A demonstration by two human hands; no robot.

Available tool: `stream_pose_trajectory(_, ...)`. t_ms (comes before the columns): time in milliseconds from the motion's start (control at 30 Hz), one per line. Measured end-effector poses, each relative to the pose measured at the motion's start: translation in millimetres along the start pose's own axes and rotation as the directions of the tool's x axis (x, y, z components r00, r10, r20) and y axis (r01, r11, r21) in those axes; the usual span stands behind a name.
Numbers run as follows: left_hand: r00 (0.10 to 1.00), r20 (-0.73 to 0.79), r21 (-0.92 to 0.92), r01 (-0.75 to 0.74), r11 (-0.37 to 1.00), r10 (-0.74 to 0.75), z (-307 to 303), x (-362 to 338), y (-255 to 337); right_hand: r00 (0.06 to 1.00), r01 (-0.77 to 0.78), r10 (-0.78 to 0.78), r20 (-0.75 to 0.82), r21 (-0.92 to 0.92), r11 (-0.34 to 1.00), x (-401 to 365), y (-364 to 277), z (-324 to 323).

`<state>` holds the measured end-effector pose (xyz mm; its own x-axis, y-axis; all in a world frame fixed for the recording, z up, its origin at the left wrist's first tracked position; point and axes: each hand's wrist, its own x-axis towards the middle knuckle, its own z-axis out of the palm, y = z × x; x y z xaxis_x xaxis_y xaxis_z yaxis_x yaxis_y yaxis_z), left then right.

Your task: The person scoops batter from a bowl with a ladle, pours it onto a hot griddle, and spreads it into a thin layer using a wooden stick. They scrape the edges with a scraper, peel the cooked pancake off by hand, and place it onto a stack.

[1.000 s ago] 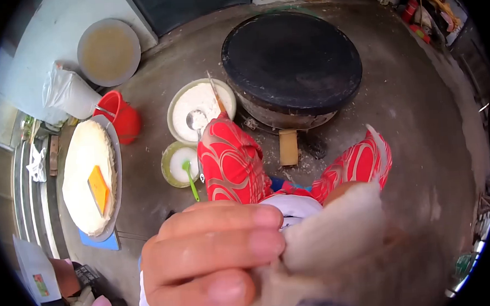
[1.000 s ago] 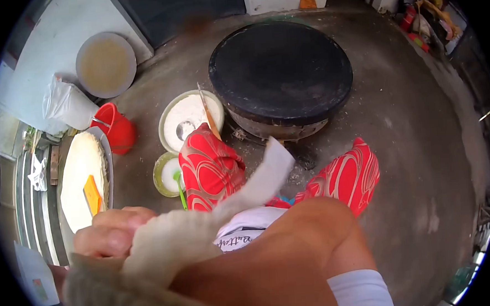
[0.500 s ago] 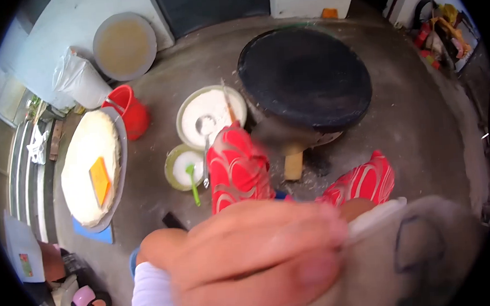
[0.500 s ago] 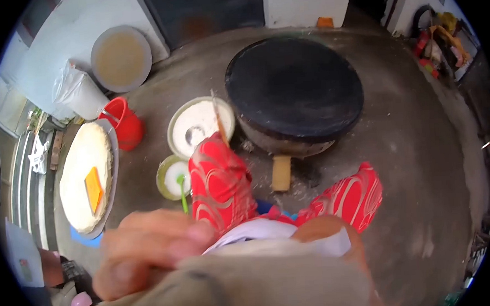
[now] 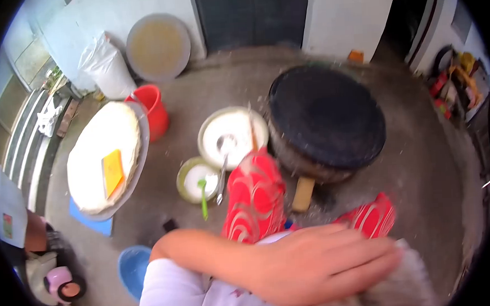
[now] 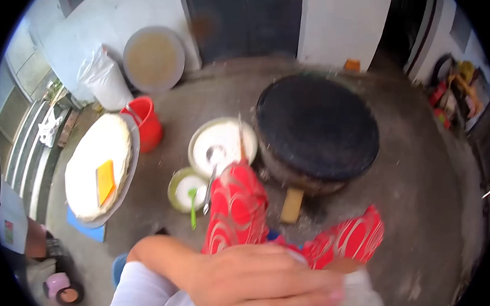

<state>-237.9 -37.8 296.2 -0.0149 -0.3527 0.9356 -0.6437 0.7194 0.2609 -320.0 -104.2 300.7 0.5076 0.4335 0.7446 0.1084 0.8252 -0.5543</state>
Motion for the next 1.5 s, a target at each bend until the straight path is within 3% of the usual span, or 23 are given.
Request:
stream_pose_trajectory(33,0.991,0.134,0.031,-0.006,0.999,0.002,-12,-7,-3,1.0,-0.029,0.029,0.012,-0.016,0.999,1,3,0)
stream_pose_trajectory(100,0.992,0.124,-0.047,0.026,0.999,-0.02,-17,-15,-6,0.998,-0.05,0.05,0.023,-0.017,0.999,2,8,-1)
stream_pose_trajectory(200,0.995,0.027,-0.048,0.093,0.994,-0.092,-16,-9,5,1.0,0.001,-0.001,0.008,-0.015,1.0,6,4,-5)
stream_pose_trajectory(267,0.925,-0.186,0.181,0.364,0.914,-0.331,-18,24,37,0.999,0.04,-0.04,0.009,0.0,0.999,5,0,-5)
stream_pose_trajectory(367,0.915,-0.335,0.139,0.285,0.949,-0.225,-17,8,38,0.995,0.102,-0.102,0.0,0.019,0.995,-1,1,-3)
stream_pose_trajectory(433,0.891,-0.228,0.058,0.414,0.908,-0.392,-38,-1,52,0.985,0.17,-0.17,-0.015,0.028,0.985,-4,-2,1)
stream_pose_trajectory(500,0.757,-0.322,0.01,0.603,0.797,-0.569,-44,4,77,0.977,0.213,-0.212,-0.024,0.02,0.977,-6,0,3)
stream_pose_trajectory(567,0.799,-0.304,-0.117,0.509,0.853,-0.519,-57,2,81,0.959,0.283,-0.282,-0.007,0.028,0.959,0,4,6)
stream_pose_trajectory(767,0.963,-0.059,0.035,0.266,0.963,-0.264,-79,-36,66,0.893,0.443,-0.451,0.007,0.17,0.88,41,19,7)
stream_pose_trajectory(800,0.985,0.044,0.051,0.163,0.985,-0.166,-88,-45,63,0.885,0.456,-0.465,0.002,0.195,0.869,44,17,8)
stream_pose_trajectory(833,0.928,0.37,-0.05,-0.023,0.998,0.04,-134,-86,56,0.887,0.444,-0.46,0.035,0.204,0.872,40,15,8)
stream_pose_trajectory(867,0.723,0.656,-0.246,-0.065,0.967,0.216,-179,-134,56,0.924,0.381,-0.381,-0.018,0.037,0.924,27,12,11)
stream_pose_trajectory(900,0.991,0.061,0.132,0.106,0.985,-0.115,-64,-37,58,0.949,0.295,-0.306,-0.077,-0.123,0.948,13,8,8)
stream_pose_trajectory(967,0.981,0.164,0.132,0.083,0.988,-0.104,-52,-35,51,0.97,0.158,-0.155,0.188,-0.005,0.987,-14,15,-22)
stream_pose_trajectory(1100,0.858,0.491,-0.077,0.218,0.973,-0.153,-55,-76,30,0.914,-0.384,0.371,0.163,0.055,0.922,-47,-28,-27)
stream_pose_trajectory(1133,0.833,0.506,-0.108,0.317,0.942,-0.222,-49,-87,32,0.944,-0.312,0.309,0.118,0.006,0.95,-55,-27,-28)
stream_pose_trajectory(1233,0.944,0.31,0.03,0.112,0.993,-0.115,-37,-65,22,0.99,-0.135,0.127,-0.066,-0.127,0.983,-70,-26,-28)
stream_pose_trajectory(1300,0.848,0.36,-0.082,0.444,0.892,-0.389,-35,-71,14,0.958,-0.035,-0.051,-0.281,-0.293,0.955,-86,-24,-21)
stream_pose_trajectory(1333,0.856,0.334,-0.074,0.441,0.894,-0.395,-33,-74,12,0.918,-0.028,-0.128,-0.375,-0.384,0.923,-91,-22,-17)
stream_pose_trajectory(1400,0.469,0.297,-0.281,0.876,0.393,-0.832,-34,-83,12,0.853,-0.143,-0.184,-0.488,-0.558,0.817,-92,-19,-20)
stream_pose_trajectory(1433,0.463,0.258,-0.28,0.876,0.393,-0.848,-32,-93,9,0.848,-0.254,-0.153,-0.507,-0.642,0.723,-85,-16,-25)
stream_pose_trajectory(1467,0.235,0.262,-0.737,0.675,-0.037,-0.936,-30,-105,2,0.875,-0.375,-0.068,-0.479,-0.761,0.529,-71,-14,-32)
stream_pose_trajectory(1500,0.052,0.38,-0.919,0.132,-0.371,-0.923,-30,-112,1,0.889,-0.443,0.023,-0.457,-0.846,0.296,-54,-10,-40)
